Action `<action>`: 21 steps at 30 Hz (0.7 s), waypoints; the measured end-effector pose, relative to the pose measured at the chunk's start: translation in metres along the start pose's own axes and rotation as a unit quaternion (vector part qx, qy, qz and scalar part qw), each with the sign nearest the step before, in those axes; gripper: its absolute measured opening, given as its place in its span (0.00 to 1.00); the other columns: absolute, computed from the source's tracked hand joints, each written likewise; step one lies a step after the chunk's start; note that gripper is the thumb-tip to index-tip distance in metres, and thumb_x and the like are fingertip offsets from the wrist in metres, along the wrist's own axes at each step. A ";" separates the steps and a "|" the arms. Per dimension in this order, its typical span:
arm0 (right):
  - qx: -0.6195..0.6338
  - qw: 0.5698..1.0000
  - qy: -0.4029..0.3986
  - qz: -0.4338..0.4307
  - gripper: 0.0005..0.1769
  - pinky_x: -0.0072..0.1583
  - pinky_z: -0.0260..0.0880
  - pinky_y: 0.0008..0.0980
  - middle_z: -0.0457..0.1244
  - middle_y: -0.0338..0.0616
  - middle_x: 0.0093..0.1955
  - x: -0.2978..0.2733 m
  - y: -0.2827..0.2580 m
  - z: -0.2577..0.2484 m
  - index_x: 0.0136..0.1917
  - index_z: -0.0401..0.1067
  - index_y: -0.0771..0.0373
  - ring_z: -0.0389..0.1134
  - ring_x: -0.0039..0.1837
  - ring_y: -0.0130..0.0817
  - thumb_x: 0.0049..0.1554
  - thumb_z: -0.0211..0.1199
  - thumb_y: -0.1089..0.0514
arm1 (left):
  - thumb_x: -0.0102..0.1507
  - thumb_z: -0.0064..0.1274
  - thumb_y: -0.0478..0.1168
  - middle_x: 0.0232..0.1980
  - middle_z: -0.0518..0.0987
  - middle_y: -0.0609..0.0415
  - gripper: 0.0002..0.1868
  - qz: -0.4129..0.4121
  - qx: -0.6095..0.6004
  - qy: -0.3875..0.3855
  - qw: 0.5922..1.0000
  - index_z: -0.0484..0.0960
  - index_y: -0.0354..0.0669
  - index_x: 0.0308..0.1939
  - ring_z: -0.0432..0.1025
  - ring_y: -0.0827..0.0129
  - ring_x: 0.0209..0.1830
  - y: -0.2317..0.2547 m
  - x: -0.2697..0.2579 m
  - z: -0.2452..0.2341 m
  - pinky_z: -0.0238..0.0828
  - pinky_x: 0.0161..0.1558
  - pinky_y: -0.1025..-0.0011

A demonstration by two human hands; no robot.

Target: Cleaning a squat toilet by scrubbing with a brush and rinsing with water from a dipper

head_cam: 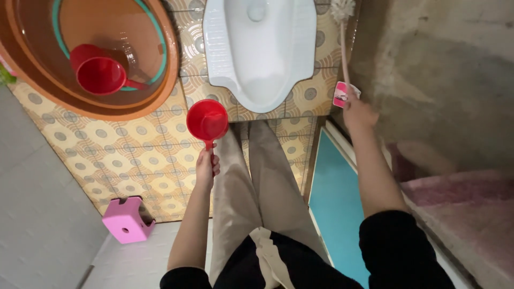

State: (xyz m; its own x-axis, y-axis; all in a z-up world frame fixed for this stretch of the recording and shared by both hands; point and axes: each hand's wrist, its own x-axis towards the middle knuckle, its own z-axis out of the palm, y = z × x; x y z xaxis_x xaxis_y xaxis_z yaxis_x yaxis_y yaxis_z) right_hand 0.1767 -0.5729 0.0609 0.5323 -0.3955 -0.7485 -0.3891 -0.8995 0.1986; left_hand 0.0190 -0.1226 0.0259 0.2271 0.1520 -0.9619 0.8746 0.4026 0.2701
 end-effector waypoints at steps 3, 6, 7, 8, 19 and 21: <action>-0.016 0.999 0.041 -0.025 0.30 0.58 0.71 0.59 0.70 0.59 0.55 0.010 -0.011 -0.016 0.81 0.52 0.30 0.72 0.60 0.57 0.68 0.46 0.50 | 0.69 0.43 0.50 0.22 0.58 0.62 0.11 -0.001 0.004 0.014 1.000 0.76 0.55 0.50 0.51 0.78 0.13 -0.004 0.006 -0.010 0.48 0.14 0.80; -0.025 0.995 0.084 -0.051 0.27 0.57 0.71 0.59 0.70 0.59 0.57 0.041 -0.025 -0.040 0.79 0.56 0.35 0.72 0.60 0.58 0.68 0.48 0.51 | 0.69 0.43 0.49 0.21 0.58 0.61 0.11 -0.001 0.005 0.016 1.000 0.76 0.55 0.51 0.52 0.77 0.13 -0.012 0.014 -0.008 0.48 0.13 0.79; -0.020 0.993 0.098 -0.068 0.26 0.57 0.71 0.60 0.69 0.60 0.58 0.053 -0.035 -0.048 0.79 0.59 0.39 0.71 0.60 0.60 0.68 0.50 0.52 | 0.69 0.44 0.49 0.21 0.58 0.61 0.11 -0.003 0.006 0.020 1.000 0.76 0.55 0.51 0.52 0.77 0.12 -0.012 0.014 -0.008 0.48 0.13 0.79; -0.019 0.993 0.096 -0.069 0.26 0.57 0.71 0.60 0.69 0.60 0.58 0.058 -0.042 -0.052 0.79 0.59 0.39 0.71 0.60 0.60 0.68 0.50 0.52 | 0.69 0.44 0.49 0.21 0.58 0.61 0.11 -0.003 0.006 0.022 1.000 0.76 0.55 0.51 0.52 0.77 0.12 -0.018 0.016 -0.009 0.48 0.13 0.79; 0.043 0.998 0.039 -0.009 0.32 0.64 0.68 0.56 0.70 0.57 0.50 0.006 0.009 0.047 0.81 0.42 0.17 0.71 0.61 0.57 0.70 0.42 0.48 | 0.68 0.46 0.43 0.23 0.70 0.55 0.10 0.041 0.109 -0.054 0.992 0.75 0.50 0.52 0.65 0.73 0.13 -0.022 0.071 0.077 0.60 0.11 0.75; 0.076 0.996 0.035 -0.006 0.32 0.62 0.70 0.57 0.71 0.58 0.50 -0.013 0.012 0.063 0.81 0.46 0.20 0.72 0.60 0.57 0.68 0.44 0.47 | 0.67 0.46 0.44 0.26 0.73 0.52 0.14 0.077 0.207 -0.054 0.974 0.75 0.45 0.54 0.68 0.69 0.15 -0.045 0.156 0.107 0.63 0.14 0.70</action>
State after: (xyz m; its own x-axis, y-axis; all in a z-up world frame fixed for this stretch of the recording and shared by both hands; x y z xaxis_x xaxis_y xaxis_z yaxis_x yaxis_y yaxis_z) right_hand 0.1185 -0.5667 0.0332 0.5863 -0.4023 -0.7032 -0.4896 -0.8675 0.0881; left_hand 0.0604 -0.2133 -0.1410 0.3928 0.0778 -0.9163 0.9195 -0.0189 0.3925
